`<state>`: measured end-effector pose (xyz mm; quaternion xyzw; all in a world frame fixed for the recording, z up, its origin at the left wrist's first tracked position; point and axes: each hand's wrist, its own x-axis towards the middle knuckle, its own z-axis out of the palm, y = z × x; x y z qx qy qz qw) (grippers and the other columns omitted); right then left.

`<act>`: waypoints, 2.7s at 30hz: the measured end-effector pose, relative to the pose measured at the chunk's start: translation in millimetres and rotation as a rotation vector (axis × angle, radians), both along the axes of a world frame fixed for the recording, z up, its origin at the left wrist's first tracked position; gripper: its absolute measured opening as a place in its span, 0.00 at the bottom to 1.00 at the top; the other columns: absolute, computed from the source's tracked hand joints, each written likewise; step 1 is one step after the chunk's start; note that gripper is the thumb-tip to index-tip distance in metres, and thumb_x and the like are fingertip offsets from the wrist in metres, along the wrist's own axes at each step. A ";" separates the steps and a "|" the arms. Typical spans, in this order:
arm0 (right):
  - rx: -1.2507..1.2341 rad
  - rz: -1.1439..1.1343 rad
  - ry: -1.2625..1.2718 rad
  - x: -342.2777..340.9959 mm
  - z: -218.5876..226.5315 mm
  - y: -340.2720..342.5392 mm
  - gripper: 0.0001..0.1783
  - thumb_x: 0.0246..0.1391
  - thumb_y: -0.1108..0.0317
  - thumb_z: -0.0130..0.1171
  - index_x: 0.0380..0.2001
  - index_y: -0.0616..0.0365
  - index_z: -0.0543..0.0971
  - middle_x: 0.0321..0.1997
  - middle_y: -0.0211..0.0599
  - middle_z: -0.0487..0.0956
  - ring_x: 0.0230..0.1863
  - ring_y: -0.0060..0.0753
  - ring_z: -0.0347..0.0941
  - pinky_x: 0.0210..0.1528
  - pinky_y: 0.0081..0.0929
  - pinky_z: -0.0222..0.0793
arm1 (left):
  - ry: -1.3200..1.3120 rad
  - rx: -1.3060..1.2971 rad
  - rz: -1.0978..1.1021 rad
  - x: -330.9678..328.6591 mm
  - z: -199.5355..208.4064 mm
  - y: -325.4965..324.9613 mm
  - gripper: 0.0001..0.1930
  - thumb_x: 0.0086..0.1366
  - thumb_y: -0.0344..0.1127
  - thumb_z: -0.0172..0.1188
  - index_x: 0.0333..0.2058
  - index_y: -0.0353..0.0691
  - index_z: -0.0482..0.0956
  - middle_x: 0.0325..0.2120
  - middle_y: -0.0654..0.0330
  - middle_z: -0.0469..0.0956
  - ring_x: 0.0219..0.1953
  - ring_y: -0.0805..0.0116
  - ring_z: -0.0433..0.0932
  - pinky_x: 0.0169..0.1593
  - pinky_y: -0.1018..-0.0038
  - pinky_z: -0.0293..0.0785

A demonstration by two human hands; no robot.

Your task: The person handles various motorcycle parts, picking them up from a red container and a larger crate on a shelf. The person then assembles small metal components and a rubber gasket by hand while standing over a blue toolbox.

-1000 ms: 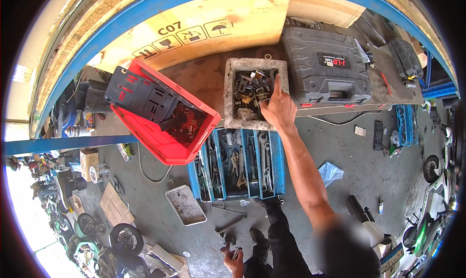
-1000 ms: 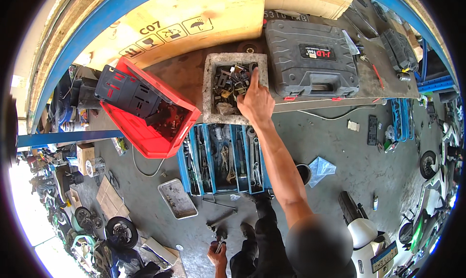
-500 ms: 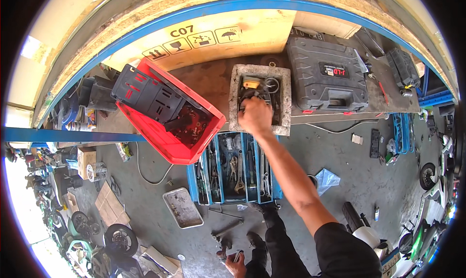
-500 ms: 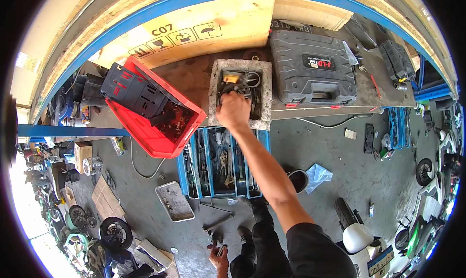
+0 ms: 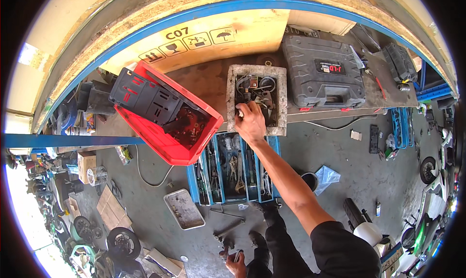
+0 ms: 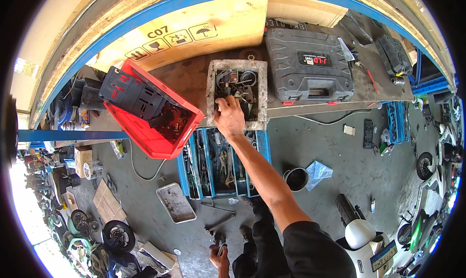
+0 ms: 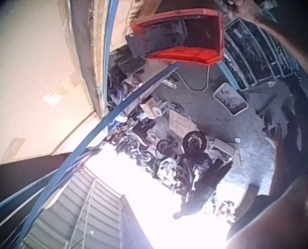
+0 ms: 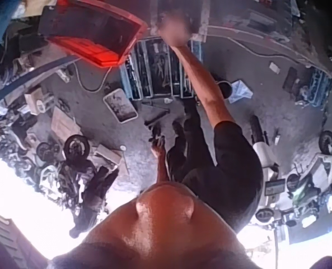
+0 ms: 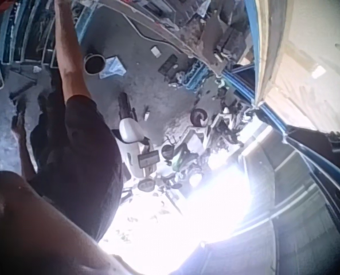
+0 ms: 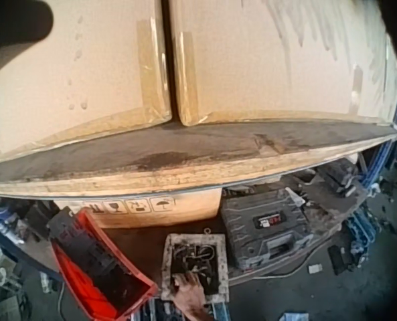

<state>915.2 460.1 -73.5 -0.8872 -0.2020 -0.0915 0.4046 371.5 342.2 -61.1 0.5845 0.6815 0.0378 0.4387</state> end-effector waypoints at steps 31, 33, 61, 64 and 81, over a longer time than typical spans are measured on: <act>0.451 0.009 0.118 12.9 -11.6 -2.4 0.16 0.47 0.80 0.64 0.42 0.61 0.76 0.39 0.42 0.80 0.34 0.34 0.81 0.37 0.26 0.79 | -0.033 -0.016 0.048 0.2 15.0 -15.7 0.15 0.50 0.36 0.73 0.27 0.30 0.78 0.21 0.58 0.79 0.23 0.71 0.74 0.30 0.71 0.71; 0.471 -0.022 0.073 13.8 -5.5 -2.9 0.16 0.46 0.79 0.65 0.41 0.60 0.77 0.39 0.40 0.81 0.35 0.32 0.81 0.31 0.27 0.77 | 0.016 0.013 0.033 8.2 24.9 -14.2 0.16 0.50 0.36 0.73 0.27 0.29 0.78 0.20 0.57 0.79 0.23 0.71 0.74 0.30 0.70 0.71; -0.600 0.047 0.023 51.7 20.7 -48.4 0.40 0.36 0.38 0.70 0.53 0.41 0.74 0.61 0.33 0.70 0.70 0.44 0.55 0.62 0.66 0.45 | 0.089 0.027 0.004 18.1 14.2 6.4 0.19 0.49 0.40 0.74 0.29 0.29 0.80 0.22 0.56 0.80 0.25 0.67 0.77 0.35 0.68 0.75; -0.382 0.054 0.099 55.0 20.2 -50.7 0.40 0.36 0.39 0.71 0.54 0.38 0.73 0.65 0.34 0.64 0.70 0.46 0.54 0.61 0.69 0.46 | 0.105 0.069 -0.033 7.8 12.7 5.0 0.18 0.49 0.40 0.74 0.29 0.29 0.80 0.22 0.56 0.80 0.25 0.68 0.76 0.34 0.68 0.74; 0.110 0.133 -0.262 15.7 0.3 -42.3 0.16 0.32 0.81 0.66 0.26 0.49 0.77 0.50 0.32 0.74 0.54 0.47 0.65 0.55 0.45 0.58 | 0.131 0.016 -0.016 -11.5 13.0 9.5 0.19 0.49 0.40 0.74 0.30 0.28 0.80 0.23 0.55 0.81 0.25 0.70 0.77 0.33 0.70 0.75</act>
